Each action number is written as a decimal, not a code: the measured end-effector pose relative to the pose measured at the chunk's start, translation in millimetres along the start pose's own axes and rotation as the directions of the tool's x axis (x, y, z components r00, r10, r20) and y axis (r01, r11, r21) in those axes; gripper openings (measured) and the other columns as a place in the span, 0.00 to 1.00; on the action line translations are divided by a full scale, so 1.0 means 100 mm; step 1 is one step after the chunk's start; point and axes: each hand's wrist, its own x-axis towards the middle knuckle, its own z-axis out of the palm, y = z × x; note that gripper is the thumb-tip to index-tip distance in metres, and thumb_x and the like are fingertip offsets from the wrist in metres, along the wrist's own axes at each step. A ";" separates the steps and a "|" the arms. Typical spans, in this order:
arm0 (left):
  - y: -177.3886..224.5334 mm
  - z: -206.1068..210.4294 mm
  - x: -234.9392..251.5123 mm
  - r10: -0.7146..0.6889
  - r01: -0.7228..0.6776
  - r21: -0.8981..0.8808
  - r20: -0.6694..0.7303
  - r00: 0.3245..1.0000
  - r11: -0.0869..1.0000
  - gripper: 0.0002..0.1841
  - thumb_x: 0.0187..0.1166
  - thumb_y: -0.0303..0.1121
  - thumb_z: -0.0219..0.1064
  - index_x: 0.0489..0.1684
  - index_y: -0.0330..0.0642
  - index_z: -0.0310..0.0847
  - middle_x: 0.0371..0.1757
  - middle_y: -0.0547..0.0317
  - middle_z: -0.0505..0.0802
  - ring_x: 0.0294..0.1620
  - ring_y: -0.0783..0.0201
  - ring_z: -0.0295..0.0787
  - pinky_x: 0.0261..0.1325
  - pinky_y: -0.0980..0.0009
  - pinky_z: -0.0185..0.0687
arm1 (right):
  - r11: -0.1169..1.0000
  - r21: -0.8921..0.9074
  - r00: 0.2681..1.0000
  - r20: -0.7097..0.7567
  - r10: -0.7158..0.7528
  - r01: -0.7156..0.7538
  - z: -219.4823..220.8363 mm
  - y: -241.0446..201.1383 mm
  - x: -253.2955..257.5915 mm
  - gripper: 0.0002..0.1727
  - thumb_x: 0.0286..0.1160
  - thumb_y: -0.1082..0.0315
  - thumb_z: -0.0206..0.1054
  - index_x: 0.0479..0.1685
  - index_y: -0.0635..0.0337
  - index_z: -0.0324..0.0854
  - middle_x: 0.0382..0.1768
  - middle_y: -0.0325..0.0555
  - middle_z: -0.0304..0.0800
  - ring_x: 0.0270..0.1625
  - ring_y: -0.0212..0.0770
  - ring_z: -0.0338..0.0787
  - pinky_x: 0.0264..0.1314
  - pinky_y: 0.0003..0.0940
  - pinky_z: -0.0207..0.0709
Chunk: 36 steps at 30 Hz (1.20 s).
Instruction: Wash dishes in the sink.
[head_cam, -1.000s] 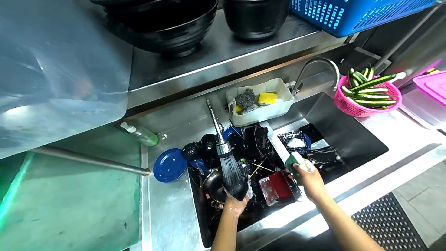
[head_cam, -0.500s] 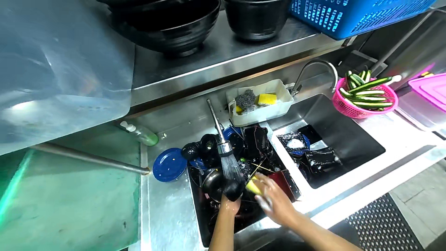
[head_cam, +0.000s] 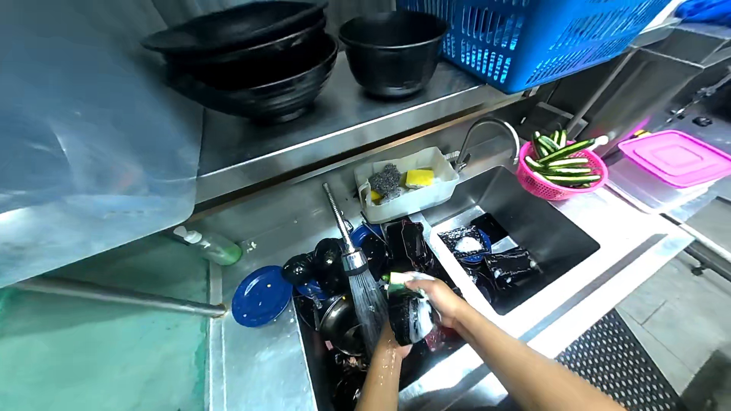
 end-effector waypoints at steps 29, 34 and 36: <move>0.18 0.68 0.09 0.059 -0.141 0.494 0.178 0.982 0.858 0.29 0.93 0.57 0.44 0.71 0.43 0.78 0.55 0.43 0.91 0.50 0.47 0.92 0.43 0.46 0.90 | -0.197 -0.822 0.669 0.554 -0.496 0.535 -0.36 -0.24 -0.34 0.09 0.74 0.74 0.67 0.47 0.58 0.91 0.56 0.52 0.94 0.62 0.54 0.92 0.65 0.55 0.86; 0.01 0.62 0.26 0.554 -0.537 0.823 0.365 0.748 0.184 0.29 0.66 0.55 0.77 0.64 0.49 0.88 0.62 0.55 0.90 0.66 0.59 0.85 0.71 0.53 0.82 | 0.777 -0.603 0.937 -0.137 -0.322 0.179 -0.25 0.18 -0.21 0.12 0.73 0.68 0.67 0.52 0.60 0.87 0.47 0.44 0.94 0.53 0.36 0.92 0.61 0.39 0.86; -0.04 0.50 0.33 0.576 -0.579 0.774 0.359 0.735 0.257 0.26 0.71 0.51 0.75 0.65 0.47 0.87 0.65 0.55 0.89 0.69 0.59 0.83 0.73 0.54 0.80 | 0.983 -0.176 0.987 -0.134 -0.086 0.061 -0.26 0.14 -0.30 0.16 0.71 0.75 0.68 0.58 0.63 0.80 0.43 0.46 0.91 0.43 0.38 0.91 0.49 0.40 0.88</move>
